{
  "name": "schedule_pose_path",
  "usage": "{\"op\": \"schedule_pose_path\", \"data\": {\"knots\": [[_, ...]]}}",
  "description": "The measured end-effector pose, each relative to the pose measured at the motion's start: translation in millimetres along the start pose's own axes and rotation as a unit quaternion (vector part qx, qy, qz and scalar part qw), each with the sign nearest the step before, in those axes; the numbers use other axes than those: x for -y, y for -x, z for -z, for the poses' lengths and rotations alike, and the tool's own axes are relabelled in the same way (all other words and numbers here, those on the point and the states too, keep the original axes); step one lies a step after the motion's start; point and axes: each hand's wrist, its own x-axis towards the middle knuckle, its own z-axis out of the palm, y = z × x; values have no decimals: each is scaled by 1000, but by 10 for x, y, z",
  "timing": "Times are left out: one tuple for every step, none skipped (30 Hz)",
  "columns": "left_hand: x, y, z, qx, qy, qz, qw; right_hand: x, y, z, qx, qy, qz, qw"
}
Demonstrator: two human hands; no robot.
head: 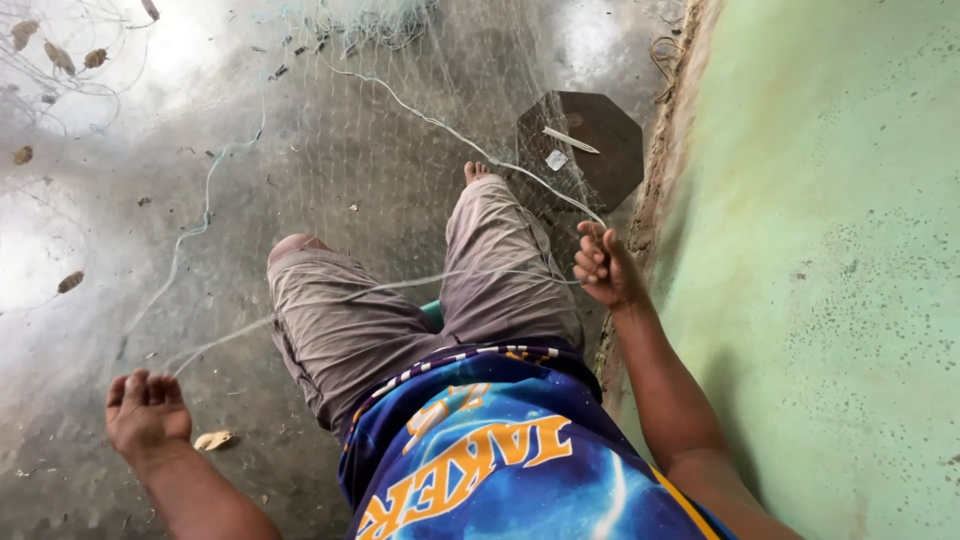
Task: Repairing and untangling a large fishing net using a mending shuttle.
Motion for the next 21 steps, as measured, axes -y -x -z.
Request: {"op": "schedule_pose_path", "data": {"knots": [[86, 13, -108, -1, 0, 0, 1000, -20, 7, -116, 0, 0, -1, 1000], [157, 28, -203, 6, -30, -6, 1000, -51, 4, -237, 1, -5, -9, 1000], [226, 39, -297, 13, -60, -13, 998, -83, 1, -361, 2, -10, -17, 1000], [479, 102, -402, 11, -59, -14, 998, -181, -8, -363, 4, -11, -18, 1000], [730, 159, -505, 180, -131, -139, 965, -284, -17, -369, -1, -39, -30, 999], [994, 235, -577, 332, -195, -261, 885, -381, -19, -372, -4, -65, -47, 997], [1215, 518, -916, 328, -194, -261, 887, -457, -17, -465, -2, -65, -51, 997], [1452, 874, -1184, 347, -205, -7, 915, -519, -18, -554, 6, -78, -61, 995], [1678, 1272, -1418, 344, -199, 247, 884, -584, -14, -649, 14, -91, -71, 993], [1717, 1659, -1603, 339, -192, 244, 888, -621, -3, -752, 20, -88, -78, 993], [1754, 2046, -1804, 428, -213, 305, 824, -651, 12, -853, 20, -110, -78, 991], [1786, 2422, -2030, 512, -232, 358, 745, -681, 26, -950, 19, -132, -75, 988], [2005, 2424, -2150, 511, -228, 354, 750, -705, 53, -999, 26, -130, -79, 988], [2233, 2424, -2295, 532, -160, 385, 737, -715, 81, -1044, 45, -158, -76, 983], [2468, 2409, -2454, 550, -91, 413, 720, -729, 96, -1077, 65, -186, -74, 978], [2473, 2406, -2614, 548, -85, 417, 720, -718, 125, -1044, 61, -182, -78, 978], [2491, 2388, -2783, 533, -20, 370, 760, -708, 140, -997, 68, -178, -72, 979], [2510, 2359, -2919, 509, 42, 324, 796, -722, 172, -955, 72, -177, -66, 979], [2382, 2308, -3024, 504, 46, 330, 797, -670, 114, -827, 65, -175, -72, 980], [2253, 2247, -3106, 515, 119, 287, 798, -649, 79, -705, 51, -166, -53, 983], [2125, 2182, -3196, 523, 192, 242, 795, -625, 44, -583, 37, -157, -35, 986]]}}
